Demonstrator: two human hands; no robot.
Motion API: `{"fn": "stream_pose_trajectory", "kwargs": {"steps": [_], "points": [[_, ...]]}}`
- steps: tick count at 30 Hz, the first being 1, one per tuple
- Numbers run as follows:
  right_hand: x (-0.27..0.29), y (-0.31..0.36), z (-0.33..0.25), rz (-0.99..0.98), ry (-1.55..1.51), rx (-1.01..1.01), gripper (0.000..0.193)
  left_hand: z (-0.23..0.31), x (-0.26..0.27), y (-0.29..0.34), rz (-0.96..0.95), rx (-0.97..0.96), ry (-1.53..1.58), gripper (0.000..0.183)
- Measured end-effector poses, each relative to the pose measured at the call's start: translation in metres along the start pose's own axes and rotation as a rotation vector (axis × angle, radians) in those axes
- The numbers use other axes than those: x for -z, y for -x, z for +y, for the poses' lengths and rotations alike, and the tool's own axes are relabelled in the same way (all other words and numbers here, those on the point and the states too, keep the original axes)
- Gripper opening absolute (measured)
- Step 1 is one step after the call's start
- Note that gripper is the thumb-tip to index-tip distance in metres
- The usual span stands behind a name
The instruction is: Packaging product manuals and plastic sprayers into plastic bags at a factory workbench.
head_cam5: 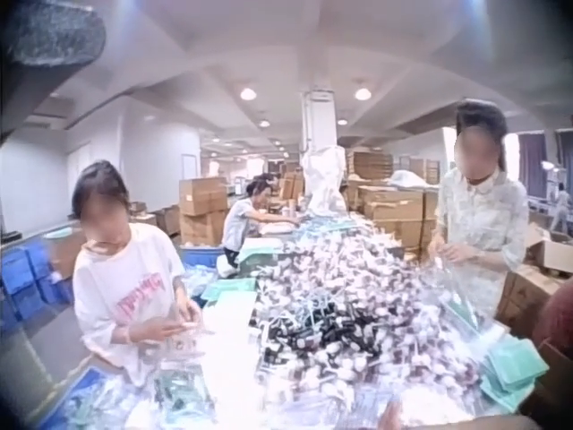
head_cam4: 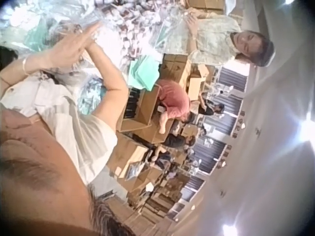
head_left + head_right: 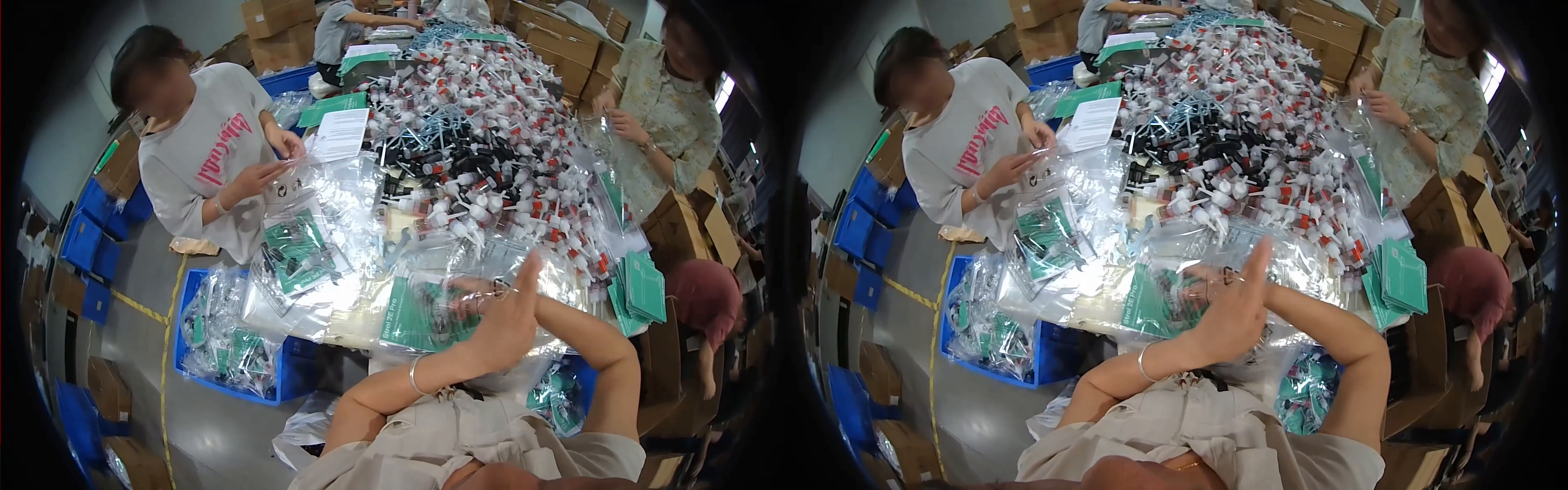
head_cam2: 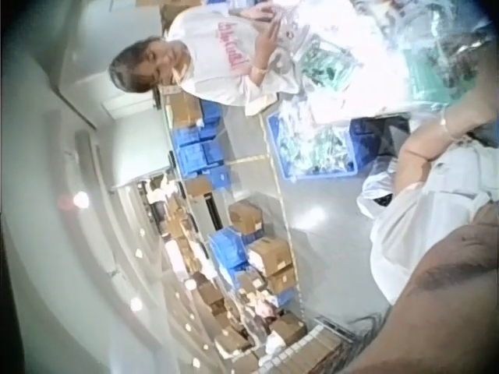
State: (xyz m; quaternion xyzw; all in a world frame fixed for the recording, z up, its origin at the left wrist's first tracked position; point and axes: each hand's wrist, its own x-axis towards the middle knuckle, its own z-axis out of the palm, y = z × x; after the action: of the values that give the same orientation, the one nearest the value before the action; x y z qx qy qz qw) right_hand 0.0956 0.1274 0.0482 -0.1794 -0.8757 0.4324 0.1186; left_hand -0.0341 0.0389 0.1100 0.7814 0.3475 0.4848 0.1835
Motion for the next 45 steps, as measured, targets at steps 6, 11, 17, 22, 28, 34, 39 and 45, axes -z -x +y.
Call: {"fn": "stream_pose_trajectory", "kwargs": {"steps": [6, 11, 17, 22, 28, 34, 39, 45], "points": [[0.089, -0.047, -0.088, -0.502, -0.082, -0.433, 0.016, -0.059, 0.012, 0.031, 0.082, 0.434, 0.111, 0.077], [0.055, -0.133, -0.088, 0.048, 0.24, 0.155, 0.01, -0.08, -0.042, 0.042, -0.218, 0.519, 0.007, 0.08], [-0.012, -0.215, 0.013, -0.108, 1.011, 0.435, 0.006, -0.108, -0.067, 0.053, -0.131, 0.416, -0.011, 0.065], [-0.014, -0.22, 0.009, -0.196, 1.035, 0.517, 0.007, -0.105, -0.058, 0.051, -0.088, 0.412, 0.095, 0.066], [0.022, -0.231, -0.005, -0.163, 0.696, 0.163, 0.024, -0.111, -0.057, 0.056, -0.043, 0.33, 0.126, 0.075], [0.116, -0.309, 0.039, 0.509, 1.099, -0.014, 0.014, -0.115, -0.061, 0.055, -0.14, 0.411, 0.109, 0.075], [0.145, -0.342, 0.093, 0.516, 1.149, -0.234, 0.014, -0.107, -0.053, 0.048, -0.269, 0.521, 0.182, 0.075], [0.14, -0.343, 0.092, 0.608, 1.094, -0.228, 0.024, -0.117, -0.067, 0.058, -0.145, 0.374, 0.067, 0.076]]}}
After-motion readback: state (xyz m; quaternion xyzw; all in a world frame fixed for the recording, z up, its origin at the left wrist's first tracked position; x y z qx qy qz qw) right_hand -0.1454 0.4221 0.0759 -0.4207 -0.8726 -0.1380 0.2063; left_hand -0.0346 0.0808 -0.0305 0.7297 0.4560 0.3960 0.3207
